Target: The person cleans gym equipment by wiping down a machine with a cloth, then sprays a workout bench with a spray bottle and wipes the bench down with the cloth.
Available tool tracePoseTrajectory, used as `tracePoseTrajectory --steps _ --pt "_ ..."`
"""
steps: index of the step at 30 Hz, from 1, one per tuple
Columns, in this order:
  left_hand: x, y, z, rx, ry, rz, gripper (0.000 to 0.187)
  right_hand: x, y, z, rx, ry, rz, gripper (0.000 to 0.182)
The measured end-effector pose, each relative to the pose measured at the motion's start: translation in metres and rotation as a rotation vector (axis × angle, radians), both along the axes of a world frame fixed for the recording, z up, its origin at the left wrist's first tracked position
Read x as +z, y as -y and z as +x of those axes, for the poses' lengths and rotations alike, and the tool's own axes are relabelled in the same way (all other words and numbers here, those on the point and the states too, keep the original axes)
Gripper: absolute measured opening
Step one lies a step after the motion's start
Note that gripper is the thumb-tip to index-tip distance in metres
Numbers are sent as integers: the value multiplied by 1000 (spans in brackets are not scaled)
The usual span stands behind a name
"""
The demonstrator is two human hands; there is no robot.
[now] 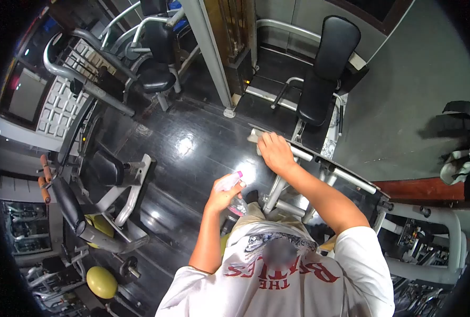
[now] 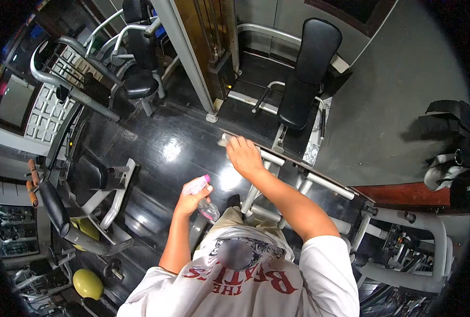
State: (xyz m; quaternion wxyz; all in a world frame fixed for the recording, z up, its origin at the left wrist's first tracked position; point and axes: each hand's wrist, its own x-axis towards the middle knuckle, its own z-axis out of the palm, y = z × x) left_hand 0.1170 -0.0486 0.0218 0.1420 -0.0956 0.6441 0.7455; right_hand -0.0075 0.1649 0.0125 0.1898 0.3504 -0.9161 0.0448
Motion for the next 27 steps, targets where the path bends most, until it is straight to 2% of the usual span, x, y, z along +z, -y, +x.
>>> tracePoseTrajectory --steps 3,6,9,10,13,15,18,22,26,27 --pt "-5 -1 -15 -103 -44 40 15 -1 -30 22 -95 0 33 29" --pt "5 2 -24 -171 -65 52 16 8 -57 50 -258 148 119 29" --pt "13 13 -30 -157 -74 89 16 1 -62 75 -464 297 73 28" --pt "13 18 -30 -144 -70 102 16 5 -56 79 -523 464 83 28" --pt "7 35 -34 -140 -51 67 17 10 -10 66 -392 445 -139 27" --pt "-1 43 -41 -180 -66 35 16 20 30 44 -238 205 -251 28" --pt "7 43 -50 -164 -89 54 14 15 59 14 -181 222 -160 29" --pt "-6 40 -60 -217 -101 47 13 3 13 19 -251 170 -15 34" --pt "-6 34 -68 -225 -94 36 14 -14 -54 59 -483 335 73 54" --pt "-5 34 -70 -222 -98 29 14 -11 -68 70 -550 402 1 57"
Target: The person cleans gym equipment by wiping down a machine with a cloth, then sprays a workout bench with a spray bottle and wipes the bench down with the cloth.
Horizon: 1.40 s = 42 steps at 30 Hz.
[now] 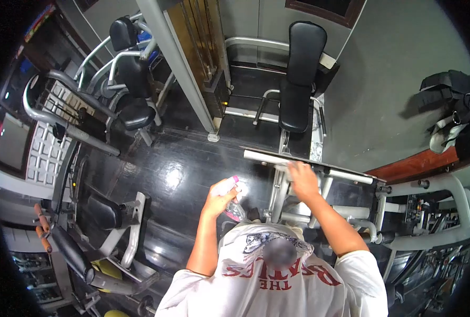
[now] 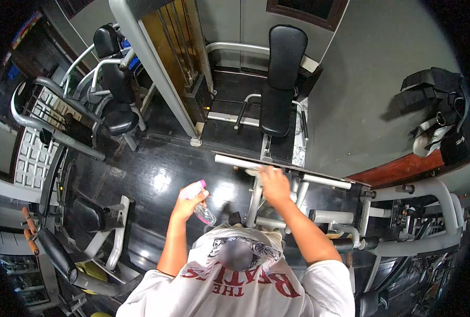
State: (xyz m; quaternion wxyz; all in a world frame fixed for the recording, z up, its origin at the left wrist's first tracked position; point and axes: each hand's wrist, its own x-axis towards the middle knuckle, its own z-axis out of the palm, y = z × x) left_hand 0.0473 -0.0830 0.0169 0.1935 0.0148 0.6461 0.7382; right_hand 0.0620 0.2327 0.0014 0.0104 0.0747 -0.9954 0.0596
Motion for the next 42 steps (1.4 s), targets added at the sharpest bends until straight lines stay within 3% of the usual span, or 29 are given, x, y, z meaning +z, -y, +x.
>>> tracePoseTrajectory --steps 2,4,6,10,13,21,24,27,29,33,37,42 --pt "7 2 1 16 9 3 15 2 -17 12 -141 17 -131 66" --pt "15 2 0 31 18 12 16 1 -11 14 -150 -54 -196 65" --pt "18 0 -3 12 10 22 14 1 12 4 41 -211 -297 65" --pt "24 -10 -2 11 19 28 12 7 95 -40 283 -285 -251 53" --pt "30 -15 2 -27 -37 -9 12 16 112 -56 257 -117 -100 50" --pt "8 18 11 84 52 4 14 -5 -1 -2 130 -122 122 45" --pt "-5 30 8 115 96 28 17 -7 -30 21 -104 -19 9 44" --pt "-4 29 -1 112 113 32 16 1 -19 27 -80 -188 -188 42" --pt "6 18 -11 70 71 5 15 15 11 15 72 -256 -309 41" --pt "28 -3 -21 -3 20 5 15 16 78 -34 368 -375 -269 38" --pt "35 -3 -19 -22 -24 -52 15 0 95 -70 397 -328 -116 36" --pt "13 27 -7 166 23 -3 19 -9 49 -40 186 -147 -39 37"
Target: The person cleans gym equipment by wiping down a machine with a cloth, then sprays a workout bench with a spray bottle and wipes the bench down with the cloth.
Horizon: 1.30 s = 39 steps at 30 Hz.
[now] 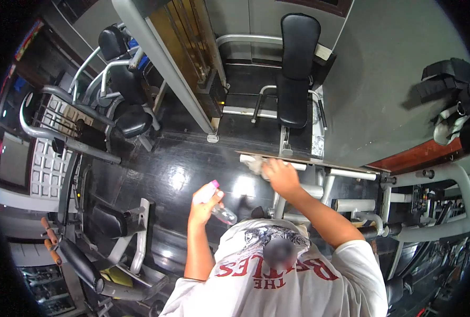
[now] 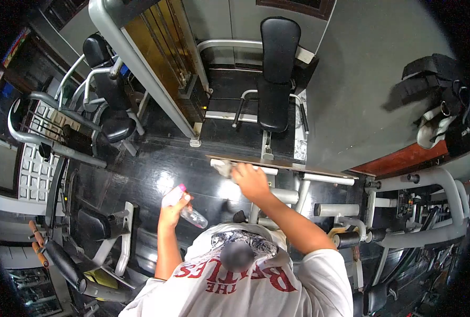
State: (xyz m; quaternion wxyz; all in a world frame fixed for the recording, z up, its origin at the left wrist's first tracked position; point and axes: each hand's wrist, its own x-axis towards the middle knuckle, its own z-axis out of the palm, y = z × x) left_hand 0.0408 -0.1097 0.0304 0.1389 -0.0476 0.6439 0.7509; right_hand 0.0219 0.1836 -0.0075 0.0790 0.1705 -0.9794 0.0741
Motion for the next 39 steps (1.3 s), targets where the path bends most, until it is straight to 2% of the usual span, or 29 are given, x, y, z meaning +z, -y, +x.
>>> tracePoseTrajectory --steps 4,7,9,12,16,17,20,21,25,31,34,35,38,39 --pt "-6 29 0 149 49 -28 16 4 -47 36 -222 -7 -28 44" --pt "-3 37 -6 190 74 -24 15 16 -55 47 -343 44 -198 50" --pt "-4 36 -13 175 60 -6 15 6 -46 45 -275 -14 -371 52" --pt "8 21 -22 131 37 -36 15 21 -1 33 -94 -53 -550 53" --pt "23 1 -27 58 -13 4 18 30 61 -6 65 -110 -471 51" --pt "23 0 -28 34 -31 3 19 19 67 -15 71 -161 -281 44" --pt "26 -1 -23 48 -65 35 19 -11 62 -23 96 -193 6 41" --pt "25 2 -22 55 -63 32 19 -9 58 -21 79 -231 30 41" --pt "10 14 -9 93 -33 21 19 8 25 -5 44 -118 76 43" --pt "-3 18 -5 87 14 -17 17 2 -44 41 -212 -90 -18 42" --pt "-4 17 -11 67 21 -13 17 9 -59 57 -354 -62 -72 48" --pt "-4 16 -13 61 22 -15 16 8 -59 59 -392 -27 -117 55" --pt "-3 11 -17 35 15 -12 15 1 -45 56 -373 -134 -298 59" --pt "-1 9 -19 22 22 -13 15 13 -34 55 -351 -45 -372 61"
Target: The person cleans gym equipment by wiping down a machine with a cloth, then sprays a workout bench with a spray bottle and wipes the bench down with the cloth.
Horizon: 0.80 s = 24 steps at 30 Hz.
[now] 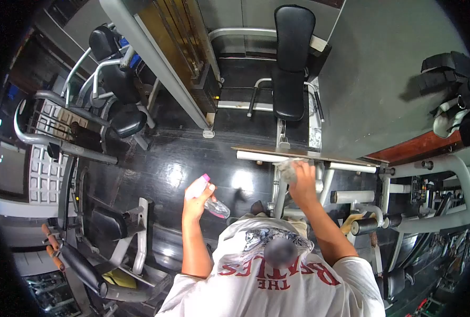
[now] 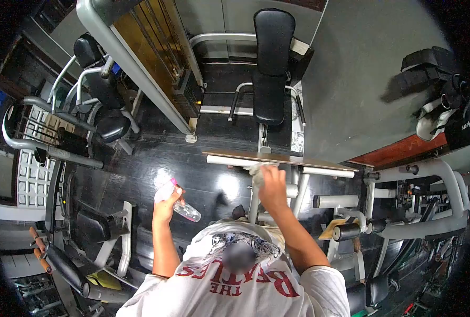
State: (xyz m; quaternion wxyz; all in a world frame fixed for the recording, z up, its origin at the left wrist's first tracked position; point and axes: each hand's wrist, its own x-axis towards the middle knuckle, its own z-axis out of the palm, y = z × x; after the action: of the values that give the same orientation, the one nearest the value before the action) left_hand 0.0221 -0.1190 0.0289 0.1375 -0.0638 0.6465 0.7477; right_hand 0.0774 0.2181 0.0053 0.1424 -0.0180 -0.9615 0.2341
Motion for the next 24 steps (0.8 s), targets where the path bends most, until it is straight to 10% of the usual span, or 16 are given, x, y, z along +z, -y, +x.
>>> tracePoseTrajectory --steps 11,24 --pt "11 -7 2 -78 -70 -13 15 -23 91 -76 438 -200 199 37" --pt "-4 11 14 5 21 -34 15 -35 -25 12 -40 44 144 36"
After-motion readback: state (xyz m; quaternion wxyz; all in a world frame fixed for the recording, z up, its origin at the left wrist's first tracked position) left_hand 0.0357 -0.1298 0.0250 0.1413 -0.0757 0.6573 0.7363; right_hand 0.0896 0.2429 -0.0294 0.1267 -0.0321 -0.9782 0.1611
